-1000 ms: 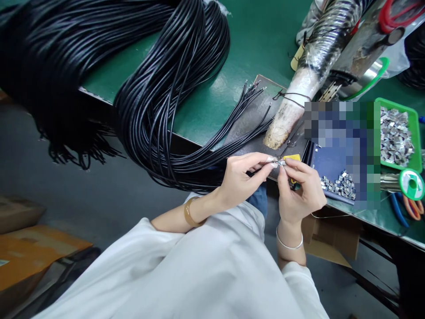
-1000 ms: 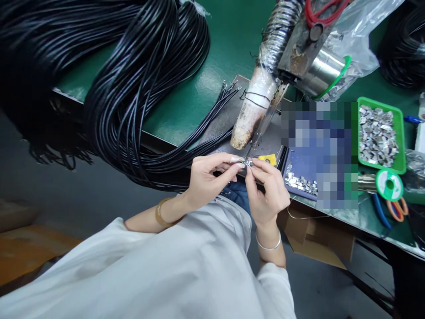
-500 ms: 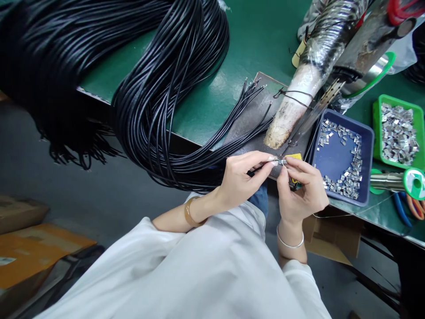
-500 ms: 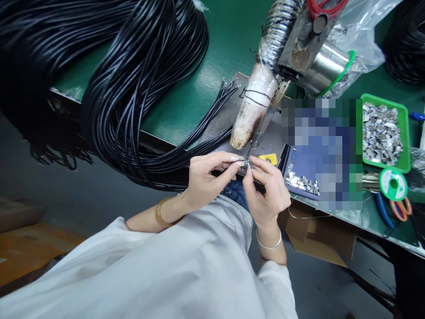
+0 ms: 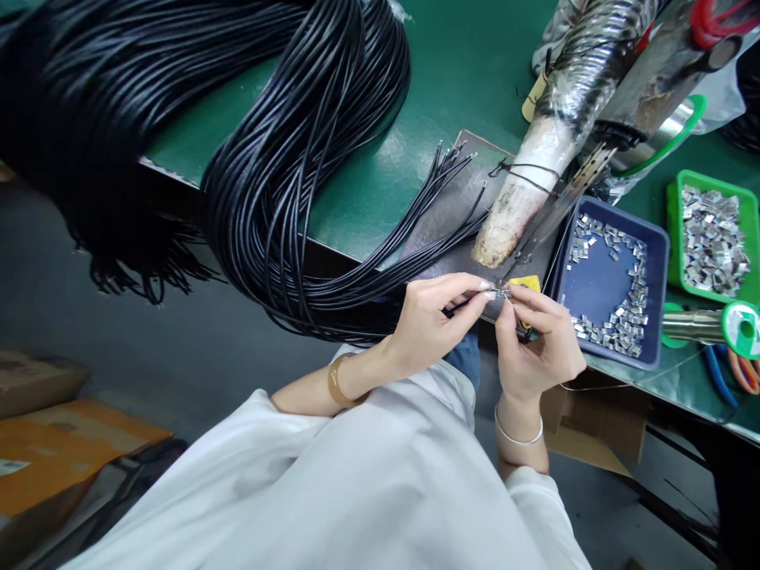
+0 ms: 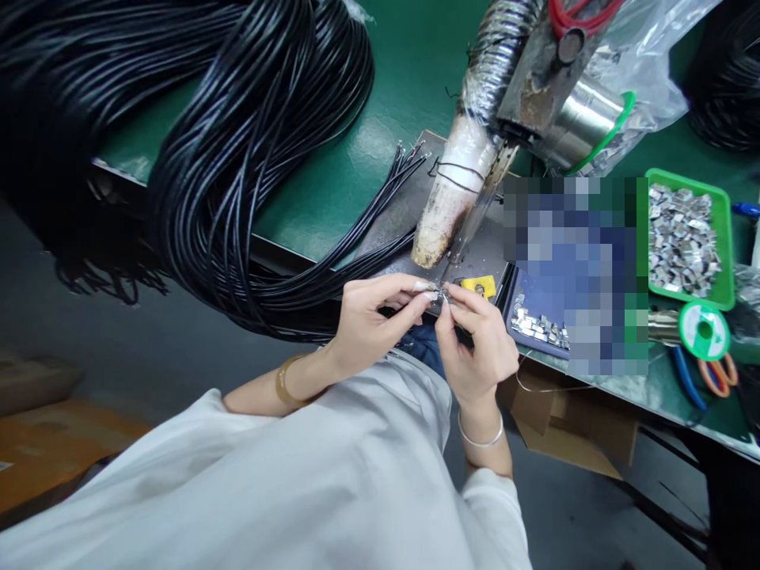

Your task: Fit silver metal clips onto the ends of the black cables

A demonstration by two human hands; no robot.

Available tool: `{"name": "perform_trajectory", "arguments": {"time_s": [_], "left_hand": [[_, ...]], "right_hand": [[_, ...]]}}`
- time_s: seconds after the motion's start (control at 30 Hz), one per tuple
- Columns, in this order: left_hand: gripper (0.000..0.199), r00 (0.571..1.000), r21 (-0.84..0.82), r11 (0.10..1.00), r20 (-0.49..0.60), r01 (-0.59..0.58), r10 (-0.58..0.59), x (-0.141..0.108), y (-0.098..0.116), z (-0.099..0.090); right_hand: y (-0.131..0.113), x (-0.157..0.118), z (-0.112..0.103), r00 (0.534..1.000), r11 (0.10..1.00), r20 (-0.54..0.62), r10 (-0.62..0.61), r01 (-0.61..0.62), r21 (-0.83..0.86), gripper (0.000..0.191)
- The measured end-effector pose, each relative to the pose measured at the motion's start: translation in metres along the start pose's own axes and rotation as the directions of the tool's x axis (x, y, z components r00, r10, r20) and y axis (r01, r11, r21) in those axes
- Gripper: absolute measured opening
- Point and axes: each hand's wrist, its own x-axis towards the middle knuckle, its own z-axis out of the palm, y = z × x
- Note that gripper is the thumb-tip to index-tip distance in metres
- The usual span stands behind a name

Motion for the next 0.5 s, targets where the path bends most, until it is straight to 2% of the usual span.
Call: {"name": "perform_trajectory", "arguments": {"time_s": [0.13, 0.23, 0.3, 0.33, 0.4, 0.43, 0.5], "left_hand": [[0.006, 0.996, 0.006, 0.999, 0.079, 0.042, -0.043, 0.001, 0.005, -0.004], [0.003, 0.963, 0.006, 0.999, 0.266, 0.035, -0.036, -0.001, 0.008, -0.011], [0.003, 0.931, 0.019, 0.999, 0.365, -0.028, 0.019, -0.002, 0.007, -0.016], [0.004, 0.929, 0.048, 0.995, 0.365, -0.083, 0.06, -0.001, 0.006, -0.019], [0.009, 0.956, 0.205, 0.959, 0.258, -0.196, 0.14, 0.003, 0.001, -0.025], [0.011, 0.968, 0.334, 0.916, 0.183, -0.224, 0.17, 0.007, -0.002, -0.029], [0.021, 0.981, 0.604, 0.775, 0.076, -0.188, 0.178, 0.017, -0.009, -0.037]], "right_hand": [[0.0, 0.002, -0.002, 0.998, 0.997, 0.026, 0.055, -0.057, 0.053, 0.018], [0.003, 0.004, -0.008, 0.993, 0.989, -0.002, 0.117, -0.116, 0.086, 0.017], [0.007, 0.006, -0.013, 0.986, 0.983, -0.075, 0.149, -0.139, 0.121, 0.016], [0.009, 0.007, -0.015, 0.98, 0.98, -0.115, 0.16, -0.144, 0.141, 0.015], [0.012, 0.011, -0.018, 0.968, 0.976, -0.184, 0.168, -0.137, 0.169, 0.013], [0.013, 0.013, -0.018, 0.963, 0.977, -0.211, 0.168, -0.133, 0.17, 0.013], [0.011, 0.017, -0.019, 0.955, 0.979, -0.245, 0.168, -0.133, 0.155, 0.012]]}}
